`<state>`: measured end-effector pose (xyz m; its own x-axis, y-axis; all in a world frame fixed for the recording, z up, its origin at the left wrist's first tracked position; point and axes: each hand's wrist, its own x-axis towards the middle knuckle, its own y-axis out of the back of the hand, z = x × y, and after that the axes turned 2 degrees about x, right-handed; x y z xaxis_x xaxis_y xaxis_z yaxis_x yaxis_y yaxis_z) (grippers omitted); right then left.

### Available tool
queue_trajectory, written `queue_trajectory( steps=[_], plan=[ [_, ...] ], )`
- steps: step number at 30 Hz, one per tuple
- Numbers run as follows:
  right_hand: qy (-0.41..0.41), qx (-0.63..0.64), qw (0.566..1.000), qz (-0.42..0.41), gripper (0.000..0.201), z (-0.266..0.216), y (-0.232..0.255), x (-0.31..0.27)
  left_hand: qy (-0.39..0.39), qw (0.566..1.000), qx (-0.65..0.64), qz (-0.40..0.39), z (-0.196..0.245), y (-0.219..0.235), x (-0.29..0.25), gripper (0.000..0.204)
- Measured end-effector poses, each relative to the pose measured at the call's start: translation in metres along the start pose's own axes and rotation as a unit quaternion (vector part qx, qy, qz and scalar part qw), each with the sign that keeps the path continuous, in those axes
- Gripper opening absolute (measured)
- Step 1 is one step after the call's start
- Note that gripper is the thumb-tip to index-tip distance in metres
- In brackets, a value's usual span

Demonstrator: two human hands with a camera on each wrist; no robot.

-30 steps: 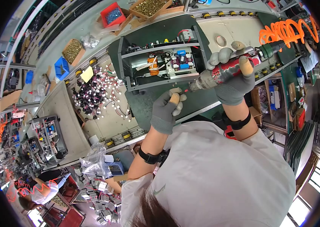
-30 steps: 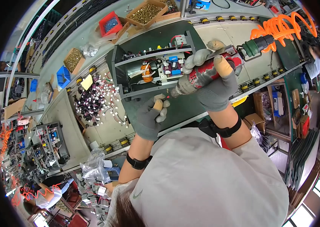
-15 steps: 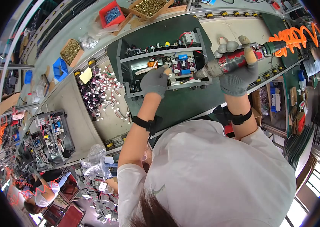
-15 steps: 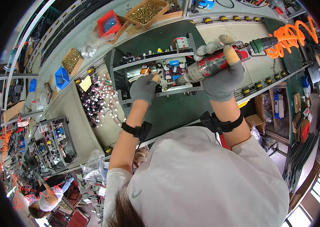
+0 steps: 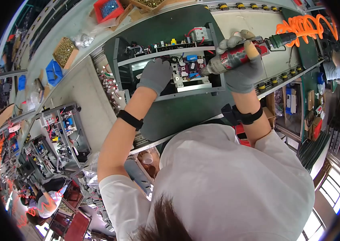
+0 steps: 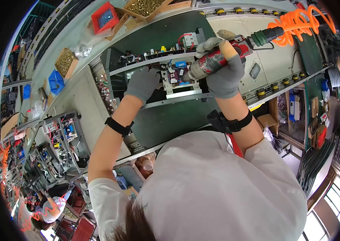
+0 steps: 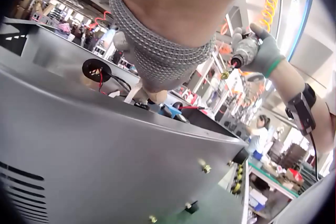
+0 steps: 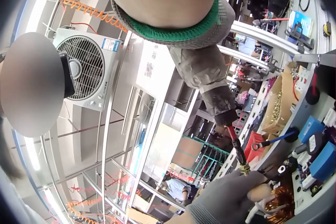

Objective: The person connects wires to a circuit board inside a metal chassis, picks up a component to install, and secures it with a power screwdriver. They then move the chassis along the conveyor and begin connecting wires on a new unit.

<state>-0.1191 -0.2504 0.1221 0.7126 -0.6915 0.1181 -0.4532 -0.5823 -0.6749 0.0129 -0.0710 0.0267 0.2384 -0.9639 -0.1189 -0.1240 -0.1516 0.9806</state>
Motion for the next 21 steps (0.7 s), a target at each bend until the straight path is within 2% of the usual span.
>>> queue_trajectory(
  steps=[4, 7, 9, 12, 13, 17, 21],
  plan=[
    [0.001, 0.004, 1.0, -0.02, 0.029, 0.009, 0.002, 0.002, -0.016, 0.999, -0.007, -0.029, -0.004, -0.002, -0.002, 0.014],
    [0.007, 0.005, 1.0, 0.017, 0.02, 0.012, -0.004, -0.001, 0.006, 0.993, -0.089, -0.074, 0.0, -0.006, -0.01, 0.016],
    [0.018, -0.02, 0.999, 0.025, 0.025, 0.018, -0.008, -0.002, 0.077, 0.971, -0.192, -0.12, 0.002, -0.014, -0.017, 0.017],
    [0.009, -0.026, 0.999, 0.03, 0.03, 0.041, -0.001, -0.005, 0.056, 0.967, -0.228, -0.096, -0.003, -0.015, -0.018, 0.014],
    [0.006, -0.028, 0.999, 0.031, 0.03, 0.044, -0.002, -0.006, 0.063, 0.96, -0.25, -0.107, -0.003, -0.018, -0.015, 0.02],
    [0.037, -0.054, 0.998, 0.014, 0.028, 0.047, -0.012, -0.005, 0.088, 0.949, -0.287, -0.099, -0.002, -0.019, -0.012, 0.019],
    [0.058, -0.087, 0.994, 0.012, 0.029, 0.047, -0.006, -0.005, 0.091, 0.94, -0.283, -0.167, 0.0, -0.009, -0.005, 0.019]
  ],
)
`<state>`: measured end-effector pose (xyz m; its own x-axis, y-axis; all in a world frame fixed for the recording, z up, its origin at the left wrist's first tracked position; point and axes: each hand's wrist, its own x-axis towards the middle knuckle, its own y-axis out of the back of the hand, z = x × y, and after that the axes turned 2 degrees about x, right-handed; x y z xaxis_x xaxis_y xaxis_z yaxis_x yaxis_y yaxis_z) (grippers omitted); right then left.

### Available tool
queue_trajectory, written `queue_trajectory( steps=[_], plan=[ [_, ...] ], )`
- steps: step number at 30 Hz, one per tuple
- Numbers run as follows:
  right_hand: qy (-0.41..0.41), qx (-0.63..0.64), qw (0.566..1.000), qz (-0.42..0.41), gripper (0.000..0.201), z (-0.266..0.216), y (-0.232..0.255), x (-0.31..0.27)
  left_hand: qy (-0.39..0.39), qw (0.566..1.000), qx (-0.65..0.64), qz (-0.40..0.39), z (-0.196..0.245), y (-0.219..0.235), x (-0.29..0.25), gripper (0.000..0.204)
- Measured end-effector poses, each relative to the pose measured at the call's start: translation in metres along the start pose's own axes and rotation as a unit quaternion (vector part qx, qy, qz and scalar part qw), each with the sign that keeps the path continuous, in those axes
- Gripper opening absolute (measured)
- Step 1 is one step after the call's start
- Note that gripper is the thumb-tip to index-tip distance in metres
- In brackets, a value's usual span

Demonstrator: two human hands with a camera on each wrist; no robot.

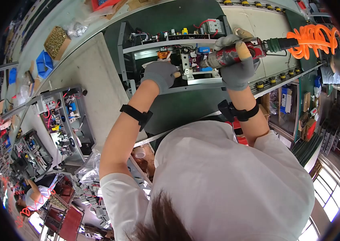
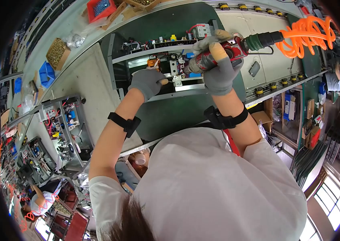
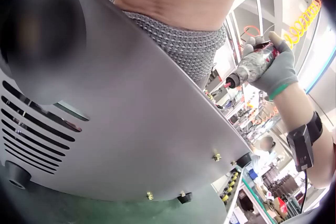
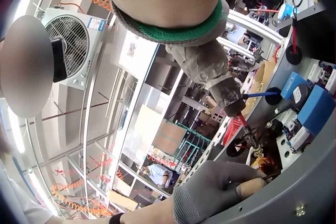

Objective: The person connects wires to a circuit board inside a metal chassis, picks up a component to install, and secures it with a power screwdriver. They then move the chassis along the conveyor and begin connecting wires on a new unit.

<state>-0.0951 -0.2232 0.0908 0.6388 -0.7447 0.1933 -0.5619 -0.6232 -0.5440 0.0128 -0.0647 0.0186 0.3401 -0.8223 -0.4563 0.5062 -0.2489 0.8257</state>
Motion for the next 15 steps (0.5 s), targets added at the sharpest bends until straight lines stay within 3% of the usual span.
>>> queue_trajectory(
  steps=[5, 15],
  plan=[
    [0.012, -0.007, 1.0, -0.026, 0.029, 0.007, 0.004, -0.003, 0.018, 0.999, 0.002, -0.03, -0.004, -0.005, 0.007, 0.023],
    [0.061, -0.033, 0.996, -0.047, 0.03, 0.016, 0.005, -0.011, 0.011, 1.0, -0.024, 0.003, 0.003, -0.004, 0.014, 0.024]
  ],
)
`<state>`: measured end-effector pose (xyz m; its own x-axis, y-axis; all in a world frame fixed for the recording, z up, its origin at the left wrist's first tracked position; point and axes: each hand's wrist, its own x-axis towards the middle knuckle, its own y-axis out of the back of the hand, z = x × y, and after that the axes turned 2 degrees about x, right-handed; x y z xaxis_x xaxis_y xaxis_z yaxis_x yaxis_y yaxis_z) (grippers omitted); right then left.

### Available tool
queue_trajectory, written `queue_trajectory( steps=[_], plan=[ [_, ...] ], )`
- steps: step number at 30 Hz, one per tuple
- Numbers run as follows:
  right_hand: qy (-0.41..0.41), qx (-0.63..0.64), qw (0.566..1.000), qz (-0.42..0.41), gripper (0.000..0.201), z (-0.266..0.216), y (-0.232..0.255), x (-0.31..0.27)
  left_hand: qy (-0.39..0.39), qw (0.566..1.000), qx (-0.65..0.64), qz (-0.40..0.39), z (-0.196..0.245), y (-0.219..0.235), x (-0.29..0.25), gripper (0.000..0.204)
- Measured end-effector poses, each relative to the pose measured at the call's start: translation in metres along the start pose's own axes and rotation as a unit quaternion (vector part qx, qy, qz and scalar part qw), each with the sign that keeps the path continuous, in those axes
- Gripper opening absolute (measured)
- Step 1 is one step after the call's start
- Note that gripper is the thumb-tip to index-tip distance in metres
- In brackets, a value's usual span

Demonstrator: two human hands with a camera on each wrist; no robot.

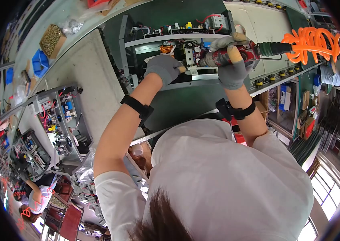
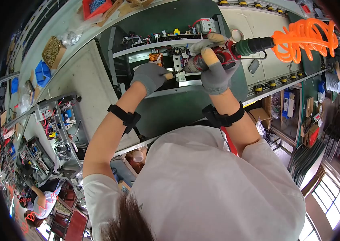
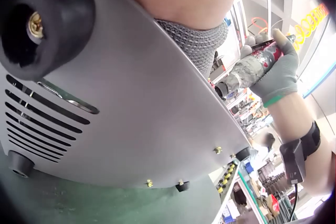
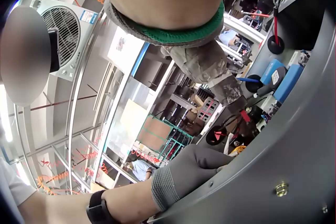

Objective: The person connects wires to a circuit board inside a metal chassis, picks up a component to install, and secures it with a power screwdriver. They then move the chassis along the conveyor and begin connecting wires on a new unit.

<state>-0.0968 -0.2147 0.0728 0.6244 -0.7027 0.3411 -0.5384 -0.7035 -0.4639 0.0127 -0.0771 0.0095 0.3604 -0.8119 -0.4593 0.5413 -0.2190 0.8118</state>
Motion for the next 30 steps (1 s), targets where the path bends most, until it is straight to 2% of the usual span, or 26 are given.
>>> queue_trajectory(
  steps=[2, 4, 8, 10, 11, 12, 14, 15, 19, 21, 24, 25, 28, 30],
  plan=[
    [0.001, -0.003, 1.0, -0.006, 0.031, 0.001, 0.003, -0.002, 0.001, 1.0, -0.007, -0.016, 0.001, 0.003, 0.001, 0.024],
    [-0.003, -0.077, 0.996, -0.04, 0.031, 0.005, 0.013, -0.008, 0.006, 0.999, 0.012, -0.039, 0.003, 0.005, 0.002, 0.025],
    [-0.029, -0.057, 0.996, -0.054, 0.032, 0.005, 0.013, -0.016, 0.012, 0.999, 0.007, -0.045, 0.003, 0.002, 0.005, 0.025],
    [-0.063, -0.042, 0.992, -0.101, 0.033, 0.002, 0.007, -0.019, 0.014, 0.999, 0.006, -0.039, 0.003, 0.001, 0.005, 0.026],
    [-0.116, -0.03, 0.987, -0.108, 0.034, -0.002, 0.005, -0.021, 0.015, 0.999, 0.005, -0.039, 0.003, 0.001, 0.005, 0.026],
    [-0.116, -0.029, 0.987, -0.109, 0.034, -0.002, 0.005, -0.02, 0.017, 0.999, 0.003, -0.034, 0.003, 0.001, 0.005, 0.026],
    [-0.088, -0.08, 0.977, -0.178, 0.036, 0.0, 0.003, -0.017, 0.021, 0.999, 0.001, -0.027, 0.004, 0.001, 0.005, 0.026],
    [-0.087, -0.033, 0.983, -0.16, 0.041, 0.003, -0.001, -0.018, 0.026, 0.999, -0.002, -0.036, 0.003, 0.0, 0.007, 0.026],
    [-0.101, -0.05, 0.979, -0.168, 0.041, 0.007, -0.004, -0.019, 0.042, 0.997, -0.033, -0.05, 0.006, 0.008, 0.001, 0.027],
    [-0.149, -0.072, 0.977, -0.137, 0.037, 0.004, -0.004, -0.019, 0.042, 0.997, -0.045, -0.05, 0.007, 0.01, 0.0, 0.027],
    [-0.127, -0.026, 0.984, -0.123, 0.033, 0.011, 0.0, -0.019, 0.037, 0.996, -0.057, -0.052, 0.007, 0.013, -0.001, 0.027],
    [-0.145, -0.025, 0.983, -0.106, 0.032, 0.01, 0.0, -0.02, 0.034, 0.996, -0.057, -0.056, 0.007, 0.013, -0.001, 0.026],
    [-0.111, 0.004, 0.986, -0.125, 0.032, 0.017, 0.007, -0.02, 0.039, 0.996, -0.058, -0.064, 0.01, 0.013, 0.001, 0.026],
    [-0.127, 0.012, 0.982, -0.141, 0.034, 0.017, 0.013, -0.023, 0.039, 0.996, -0.058, -0.054, 0.01, 0.009, 0.005, 0.027]
  ],
)
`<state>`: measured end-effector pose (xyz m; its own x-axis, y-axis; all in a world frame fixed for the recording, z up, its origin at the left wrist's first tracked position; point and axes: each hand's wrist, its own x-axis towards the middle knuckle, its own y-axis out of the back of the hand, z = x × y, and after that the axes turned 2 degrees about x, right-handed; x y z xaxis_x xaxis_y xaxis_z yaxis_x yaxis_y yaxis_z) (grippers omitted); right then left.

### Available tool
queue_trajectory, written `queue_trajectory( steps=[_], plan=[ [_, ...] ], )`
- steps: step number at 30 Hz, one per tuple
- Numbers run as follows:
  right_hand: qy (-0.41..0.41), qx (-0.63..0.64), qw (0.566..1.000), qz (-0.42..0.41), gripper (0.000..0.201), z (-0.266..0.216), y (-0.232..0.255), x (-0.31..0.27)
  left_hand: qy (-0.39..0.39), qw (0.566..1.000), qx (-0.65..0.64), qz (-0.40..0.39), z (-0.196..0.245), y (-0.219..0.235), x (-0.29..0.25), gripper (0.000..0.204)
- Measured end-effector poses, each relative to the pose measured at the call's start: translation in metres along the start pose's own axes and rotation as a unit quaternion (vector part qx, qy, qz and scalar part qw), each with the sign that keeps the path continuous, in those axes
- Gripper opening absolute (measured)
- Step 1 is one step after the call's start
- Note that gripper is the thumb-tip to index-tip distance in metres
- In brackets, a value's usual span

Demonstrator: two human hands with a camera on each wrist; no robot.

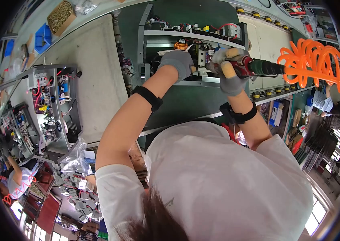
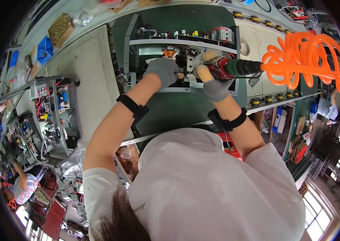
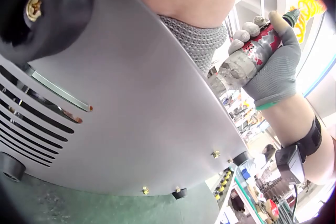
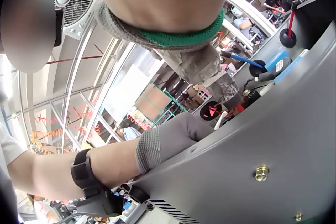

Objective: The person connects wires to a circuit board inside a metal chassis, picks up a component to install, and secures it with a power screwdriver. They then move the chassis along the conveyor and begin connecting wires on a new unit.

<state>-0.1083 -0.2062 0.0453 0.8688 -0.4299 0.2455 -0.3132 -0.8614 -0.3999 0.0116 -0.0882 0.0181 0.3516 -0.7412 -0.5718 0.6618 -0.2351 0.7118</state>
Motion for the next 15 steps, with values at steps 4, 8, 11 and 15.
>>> queue_trajectory(
  steps=[4, 8, 11, 15],
  plan=[
    [-0.023, -0.031, 0.998, 0.046, 0.034, 0.005, 0.005, -0.008, 0.005, 1.0, 0.003, -0.01, 0.0, 0.002, -0.001, 0.028],
    [0.024, -0.084, 0.996, -0.009, 0.035, -0.005, -0.009, 0.004, 0.008, 0.999, -0.048, 0.004, -0.001, 0.004, -0.009, 0.03],
    [0.031, -0.093, 0.994, 0.057, 0.033, -0.017, -0.017, 0.006, 0.064, 0.918, -0.313, 0.234, 0.006, 0.005, -0.025, 0.034],
    [0.11, -0.004, 0.993, 0.042, 0.028, -0.055, -0.019, 0.019, 0.056, 0.679, -0.722, 0.121, 0.007, -0.003, -0.048, 0.03]
  ],
)
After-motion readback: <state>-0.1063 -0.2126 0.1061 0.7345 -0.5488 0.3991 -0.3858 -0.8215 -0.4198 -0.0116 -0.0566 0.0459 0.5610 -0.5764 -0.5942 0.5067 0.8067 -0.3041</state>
